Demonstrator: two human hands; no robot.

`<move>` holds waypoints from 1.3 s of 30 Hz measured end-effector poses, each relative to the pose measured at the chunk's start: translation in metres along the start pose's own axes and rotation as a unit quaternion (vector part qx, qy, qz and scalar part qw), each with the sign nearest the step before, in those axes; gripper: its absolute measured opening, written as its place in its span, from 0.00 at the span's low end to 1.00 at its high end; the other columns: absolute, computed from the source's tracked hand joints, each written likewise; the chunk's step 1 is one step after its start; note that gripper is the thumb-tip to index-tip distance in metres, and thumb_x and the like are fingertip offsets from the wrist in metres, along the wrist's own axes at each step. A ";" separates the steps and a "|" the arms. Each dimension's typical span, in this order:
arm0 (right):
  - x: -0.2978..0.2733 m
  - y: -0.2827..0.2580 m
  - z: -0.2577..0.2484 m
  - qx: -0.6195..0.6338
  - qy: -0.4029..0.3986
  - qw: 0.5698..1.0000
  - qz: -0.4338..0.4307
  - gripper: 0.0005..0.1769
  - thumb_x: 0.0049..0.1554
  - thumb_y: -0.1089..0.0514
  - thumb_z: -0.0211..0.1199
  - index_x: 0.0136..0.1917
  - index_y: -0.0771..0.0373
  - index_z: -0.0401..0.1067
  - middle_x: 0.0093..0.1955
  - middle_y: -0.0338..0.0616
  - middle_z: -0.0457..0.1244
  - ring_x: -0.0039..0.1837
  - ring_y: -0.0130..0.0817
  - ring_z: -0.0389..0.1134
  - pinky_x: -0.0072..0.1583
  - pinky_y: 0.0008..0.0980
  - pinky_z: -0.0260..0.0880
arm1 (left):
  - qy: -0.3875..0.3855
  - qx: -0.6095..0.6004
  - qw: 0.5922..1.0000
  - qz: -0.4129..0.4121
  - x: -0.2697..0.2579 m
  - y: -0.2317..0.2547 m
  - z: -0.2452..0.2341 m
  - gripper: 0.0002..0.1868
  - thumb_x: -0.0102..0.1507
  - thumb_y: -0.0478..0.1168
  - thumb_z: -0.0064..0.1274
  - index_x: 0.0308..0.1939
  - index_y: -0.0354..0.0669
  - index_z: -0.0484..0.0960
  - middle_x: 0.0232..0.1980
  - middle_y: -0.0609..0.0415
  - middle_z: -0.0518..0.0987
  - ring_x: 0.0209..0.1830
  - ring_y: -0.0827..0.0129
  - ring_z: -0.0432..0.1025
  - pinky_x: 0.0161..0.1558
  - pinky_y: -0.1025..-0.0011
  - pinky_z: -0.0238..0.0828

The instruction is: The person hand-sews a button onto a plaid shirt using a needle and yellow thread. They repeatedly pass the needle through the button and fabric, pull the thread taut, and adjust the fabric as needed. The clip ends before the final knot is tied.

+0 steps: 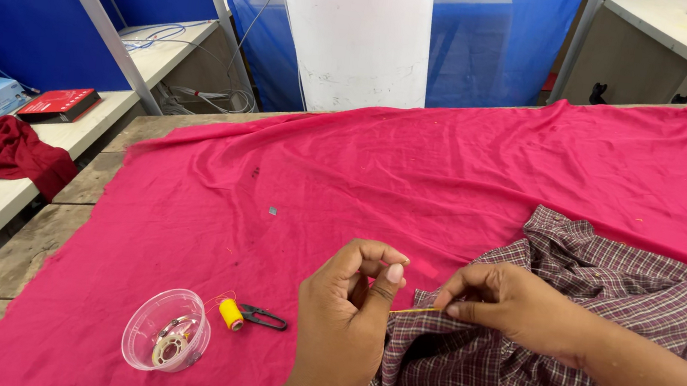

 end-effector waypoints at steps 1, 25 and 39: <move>-0.001 -0.004 0.005 -0.019 -0.021 0.999 -0.014 0.12 0.57 0.59 0.65 0.53 0.60 0.82 0.45 0.36 0.72 0.50 0.24 0.71 0.57 0.27 0.72 | -0.001 0.001 1.000 -0.003 0.001 0.000 -0.001 0.02 0.64 0.36 0.58 0.39 0.42 0.84 0.28 0.64 0.80 0.18 0.85 0.58 0.20 0.79 0.53; 0.007 -0.016 0.006 0.094 0.075 0.992 -0.029 0.11 0.55 0.61 0.66 0.50 0.66 0.83 0.43 0.38 0.73 0.47 0.23 0.71 0.54 0.25 0.70 | -0.013 0.020 1.000 -0.010 0.022 -0.001 -0.008 0.04 0.64 0.37 0.57 0.40 0.43 0.84 0.29 0.63 0.81 0.19 0.83 0.59 0.21 0.79 0.56; -0.018 -0.079 -0.030 0.144 0.163 0.974 -0.056 0.15 0.56 0.59 0.64 0.55 0.65 0.79 0.49 0.45 0.74 0.54 0.27 0.73 0.59 0.27 0.71 | -0.098 -0.010 0.993 -0.060 0.038 0.022 0.024 0.08 0.66 0.42 0.54 0.44 0.43 0.83 0.33 0.57 0.86 0.29 0.77 0.80 0.32 0.77 0.77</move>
Point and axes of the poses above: each hand's wrist, its own x-axis towards the middle knuckle, its own z-axis out of the palm, y = z × x, the point moved 6 cm from there along x, towards the middle knuckle
